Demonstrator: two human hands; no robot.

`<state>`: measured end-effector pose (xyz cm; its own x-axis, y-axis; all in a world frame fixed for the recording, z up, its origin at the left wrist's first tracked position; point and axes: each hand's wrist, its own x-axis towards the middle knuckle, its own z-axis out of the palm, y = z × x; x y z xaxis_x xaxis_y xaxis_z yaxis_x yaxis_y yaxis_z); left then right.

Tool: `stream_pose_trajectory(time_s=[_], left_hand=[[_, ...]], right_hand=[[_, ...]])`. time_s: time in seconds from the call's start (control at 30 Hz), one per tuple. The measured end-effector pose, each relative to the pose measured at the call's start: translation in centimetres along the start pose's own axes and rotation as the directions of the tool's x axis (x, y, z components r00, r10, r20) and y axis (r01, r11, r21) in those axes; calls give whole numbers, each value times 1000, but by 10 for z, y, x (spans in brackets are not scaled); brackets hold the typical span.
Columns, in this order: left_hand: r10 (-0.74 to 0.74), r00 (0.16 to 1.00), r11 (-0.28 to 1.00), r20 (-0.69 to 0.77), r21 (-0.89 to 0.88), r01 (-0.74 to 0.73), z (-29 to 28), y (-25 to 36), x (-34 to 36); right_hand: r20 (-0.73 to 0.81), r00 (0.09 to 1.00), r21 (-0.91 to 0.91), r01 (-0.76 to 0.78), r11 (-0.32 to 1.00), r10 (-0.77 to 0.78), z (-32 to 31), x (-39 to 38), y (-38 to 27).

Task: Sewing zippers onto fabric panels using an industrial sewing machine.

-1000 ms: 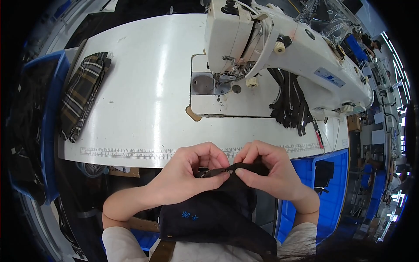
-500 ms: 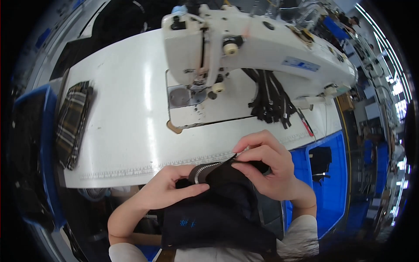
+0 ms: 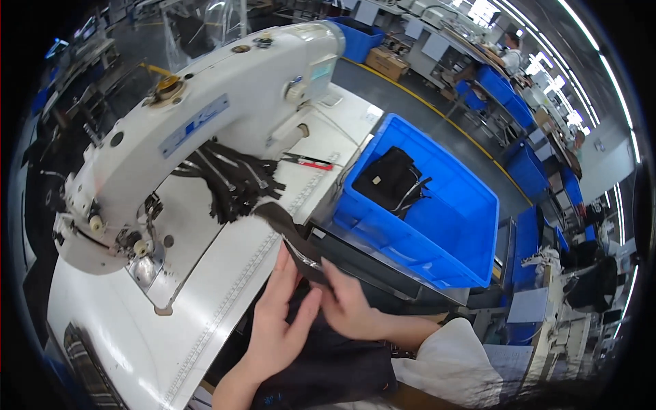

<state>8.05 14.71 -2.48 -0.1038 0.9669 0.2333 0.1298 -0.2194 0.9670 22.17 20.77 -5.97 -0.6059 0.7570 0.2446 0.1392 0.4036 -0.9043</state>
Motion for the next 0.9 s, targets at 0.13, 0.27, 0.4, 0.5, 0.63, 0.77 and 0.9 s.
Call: stream_pose_trajectory(time_s=[0.13,0.27,0.4,0.5,0.63,0.77,0.9], left_hand=[[-152,987,977,47,-145,157,-4,-11,12],[-217,974,975,-60,29,219,-22,-26,-13],[-316,942,948,-114,-79,309,-34,-48,-26],[-406,903,910,-140,-156,384,-42,-54,-36],[-431,890,892,-147,-220,396,-41,-45,-41],[-466,874,879,-137,-186,440,-40,-41,-39],[-471,864,877,-177,-202,436,-49,-42,-50]], right_hand=[[-238,940,-22,-255,967,243,-70,16,13],[-556,831,-208,-135,969,-4,-184,45,5],[-386,904,-392,19,920,-184,-250,72,17],[-14,995,-606,71,792,-101,-263,78,65],[212,748,-791,-247,560,629,-260,38,196],[-96,876,-699,-398,595,473,-238,57,248],[-100,689,-737,-536,412,718,-175,100,284]])
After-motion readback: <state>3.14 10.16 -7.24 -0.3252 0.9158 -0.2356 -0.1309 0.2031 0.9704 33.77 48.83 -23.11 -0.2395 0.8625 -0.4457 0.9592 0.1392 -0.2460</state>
